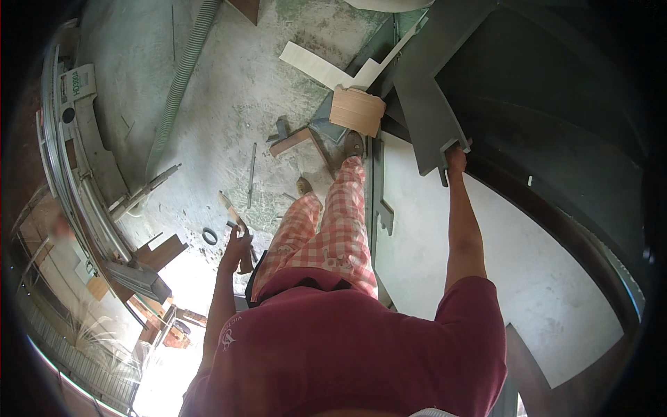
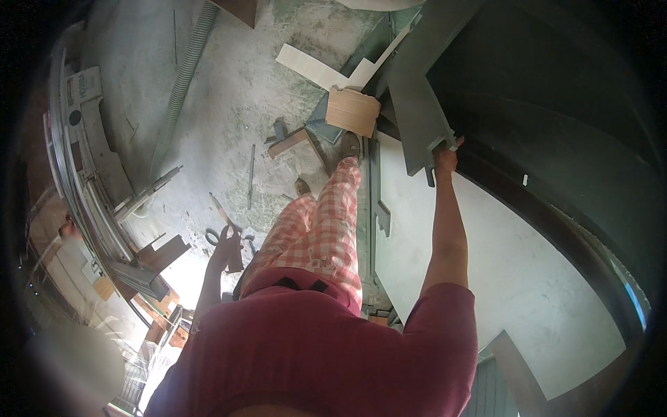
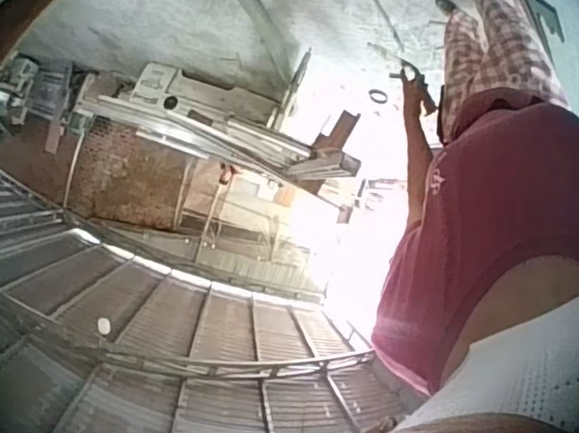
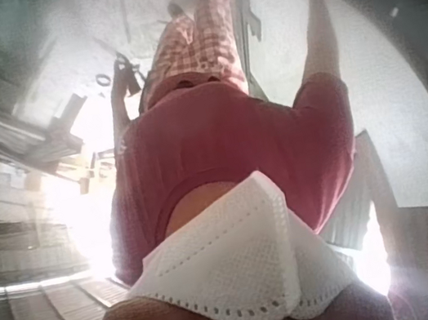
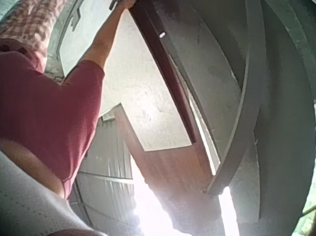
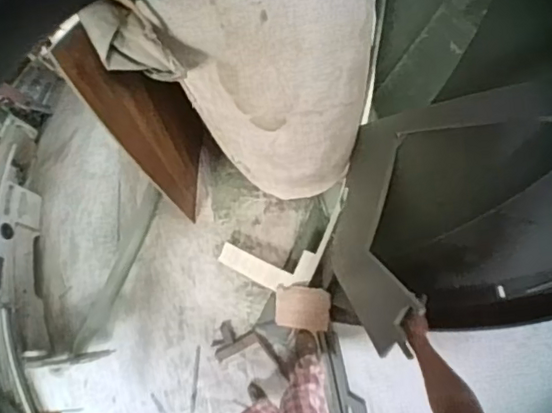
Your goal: The recorder is sanding a dark grey wooden or composite furniture component using sandpaper.
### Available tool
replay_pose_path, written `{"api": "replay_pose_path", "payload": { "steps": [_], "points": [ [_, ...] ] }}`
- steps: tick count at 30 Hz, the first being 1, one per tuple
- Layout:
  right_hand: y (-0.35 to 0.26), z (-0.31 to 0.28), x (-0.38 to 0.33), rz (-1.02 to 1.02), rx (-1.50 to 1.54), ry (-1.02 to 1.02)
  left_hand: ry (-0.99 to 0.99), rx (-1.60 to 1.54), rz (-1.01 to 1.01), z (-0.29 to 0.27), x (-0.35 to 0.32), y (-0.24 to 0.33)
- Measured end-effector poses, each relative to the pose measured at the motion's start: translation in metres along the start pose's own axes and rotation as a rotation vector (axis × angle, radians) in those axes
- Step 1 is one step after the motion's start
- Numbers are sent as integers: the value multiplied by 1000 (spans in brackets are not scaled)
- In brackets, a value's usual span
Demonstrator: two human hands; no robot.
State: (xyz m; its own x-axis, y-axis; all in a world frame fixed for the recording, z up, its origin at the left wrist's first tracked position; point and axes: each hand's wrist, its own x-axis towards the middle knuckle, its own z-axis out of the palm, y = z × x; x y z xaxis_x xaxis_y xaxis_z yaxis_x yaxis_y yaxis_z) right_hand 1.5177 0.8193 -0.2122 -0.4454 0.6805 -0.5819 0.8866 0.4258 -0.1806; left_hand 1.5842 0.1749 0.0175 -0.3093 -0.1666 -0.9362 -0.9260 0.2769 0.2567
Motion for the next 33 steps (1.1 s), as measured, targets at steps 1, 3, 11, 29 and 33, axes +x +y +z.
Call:
{"api": "replay_pose_path", "payload": {
  "steps": [1,3,11,29,33],
  "points": [
    [-3,-3,-2,-8,24,-9,19,-10,-13,6,-7,9],
    [4,1,13,-128,-4,-49,31,-39,1,7,-9,6],
    [87,24,84,-583,-311,200,-12,-13,-55,21,2,11],
    [38,48,1,-293,456,62,51,46,-78,8,-8,1],
    [25,23,-38,-399,892,-62,90,0,-63,4,-15,-7]
  ]
}}
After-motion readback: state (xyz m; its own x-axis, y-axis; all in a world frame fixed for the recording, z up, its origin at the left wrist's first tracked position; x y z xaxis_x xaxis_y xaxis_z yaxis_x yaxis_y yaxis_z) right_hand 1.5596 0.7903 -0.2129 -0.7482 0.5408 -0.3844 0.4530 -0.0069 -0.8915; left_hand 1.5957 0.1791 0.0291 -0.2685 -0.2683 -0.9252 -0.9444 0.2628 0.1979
